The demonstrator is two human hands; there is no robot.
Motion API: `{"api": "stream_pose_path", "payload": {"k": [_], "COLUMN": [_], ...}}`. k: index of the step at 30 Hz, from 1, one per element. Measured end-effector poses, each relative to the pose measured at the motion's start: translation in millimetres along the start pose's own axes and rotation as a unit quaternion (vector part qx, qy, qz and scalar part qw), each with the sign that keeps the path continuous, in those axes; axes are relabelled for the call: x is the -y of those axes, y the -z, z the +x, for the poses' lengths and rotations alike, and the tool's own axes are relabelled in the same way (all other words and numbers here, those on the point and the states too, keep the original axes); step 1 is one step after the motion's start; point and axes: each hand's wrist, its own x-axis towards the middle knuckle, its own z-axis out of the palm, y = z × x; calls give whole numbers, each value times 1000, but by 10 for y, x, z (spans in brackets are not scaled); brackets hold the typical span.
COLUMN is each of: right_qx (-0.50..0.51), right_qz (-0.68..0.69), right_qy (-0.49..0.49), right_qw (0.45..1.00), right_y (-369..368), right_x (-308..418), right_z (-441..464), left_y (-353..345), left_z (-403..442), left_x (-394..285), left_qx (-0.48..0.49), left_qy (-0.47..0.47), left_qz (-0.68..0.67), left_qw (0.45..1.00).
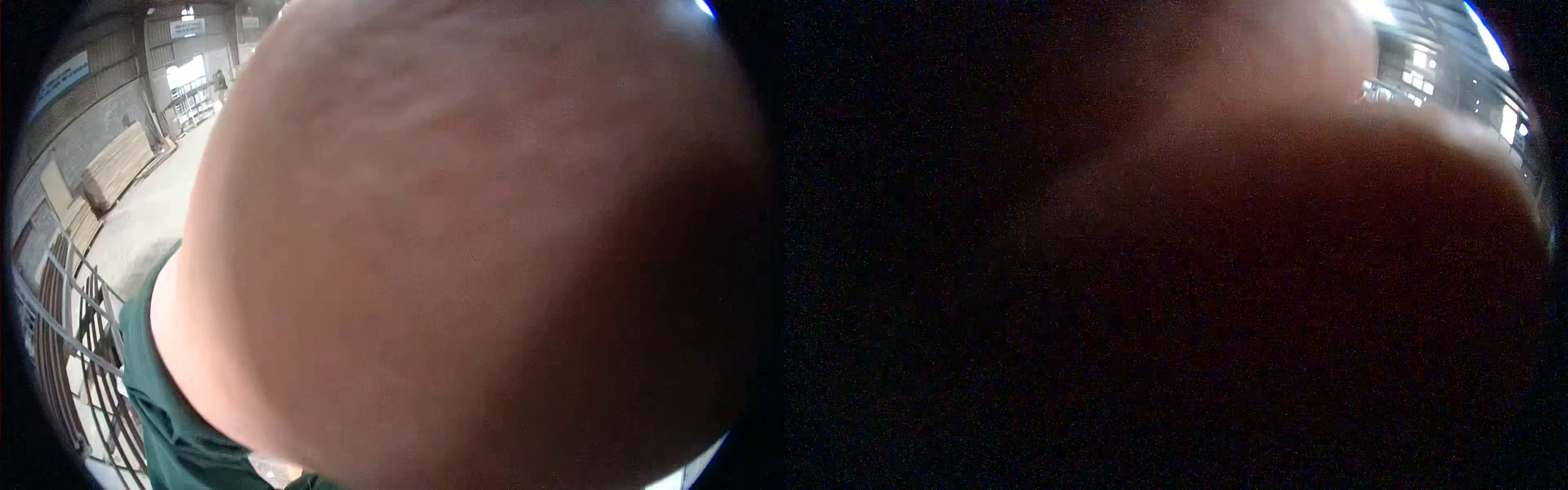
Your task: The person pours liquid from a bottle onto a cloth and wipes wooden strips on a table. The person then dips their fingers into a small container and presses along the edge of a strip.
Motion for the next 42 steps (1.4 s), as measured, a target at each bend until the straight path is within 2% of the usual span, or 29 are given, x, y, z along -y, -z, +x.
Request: {"api": "stream_pose_path", "payload": {"k": [2,3,4,5,6,7,8,10,11,12,13,14,15,16,18,19,20,22,24,26,28,31,34,38,42], "right_qx": [-21,-16,-25,24,59,82,-71,-51,-52,-51,-35,-39,-45,-48,-54,-53,-56,-92,-97,-92,-79,-52,-25,24,41], "right_qz": [8,-4,126,299,461,610,254,257,214,194,203,190,197,205,144,96,-31,-213,-307,-379,-428,-488,-534,-572,-584], "right_qy": [-79,-74,-63,-98,-132,-162,-172,-187,-140,-123,-60,-59,-65,-65,-36,-17,12,64,134,181,203,200,225,219,191], "right_qw": [997,997,990,949,876,771,949,947,965,972,977,979,977,975,987,994,998,971,937,903,877,848,815,790,788], "right_y": [13,17,-20,-68,-122,-144,-381,-624,-726,-900,-1028,-488,-525,-687,-561,-548,-526,-514,-556,-614,-719,-805,-832,-838,-840], "right_x": [34,160,-673,-1082,-1310,-1239,-73,707,402,497,328,567,623,629,681,633,550,601,503,434,426,330,232,186,206], "right_z": [21,14,299,486,657,933,709,701,936,1018,1171,1426,1553,1701,2043,2221,2408,2656,2931,3122,3251,3415,3512,3568,3564], "left_y": [-49,-75,-116,-169,-231,-335,-477,-787,-954,-1136,-1365,-1471,-1809,-2179,-2705,-2998,-3323,-3747,-3998,-4177,-4164,-4105,-4158,-4309,-4443], "left_z": [0,-19,-32,-75,-127,-130,-239,-492,-636,-820,-979,-741,-875,-1208,-1542,-1863,-2264,-2804,-3261,-3646,-3805,-3821,-3814,-3708,-3503], "left_x": [30,48,73,76,111,273,297,384,397,385,355,380,222,97,-229,-496,-823,-1564,-2317,-2985,-3397,-3599,-3544,-3320,-3092], "left_qx": [2,6,13,17,18,17,14,-2,-12,-28,-37,-46,-84,-65,-31,3,56,113,144,226,252,236,211,179,167], "left_qy": [10,12,12,13,14,18,23,44,60,95,150,219,322,377,485,538,577,632,650,664,666,703,721,730,724], "left_qz": [-24,-28,-28,-31,-35,-47,-54,-71,-82,-96,-121,-165,-223,-261,-366,-407,-416,-446,-484,-565,-610,-641,-644,-635,-637], "left_qw": [1000,1000,999,999,999,999,998,996,995,990,981,961,916,886,794,738,701,623,568,435,347,196,145,182,203]}}
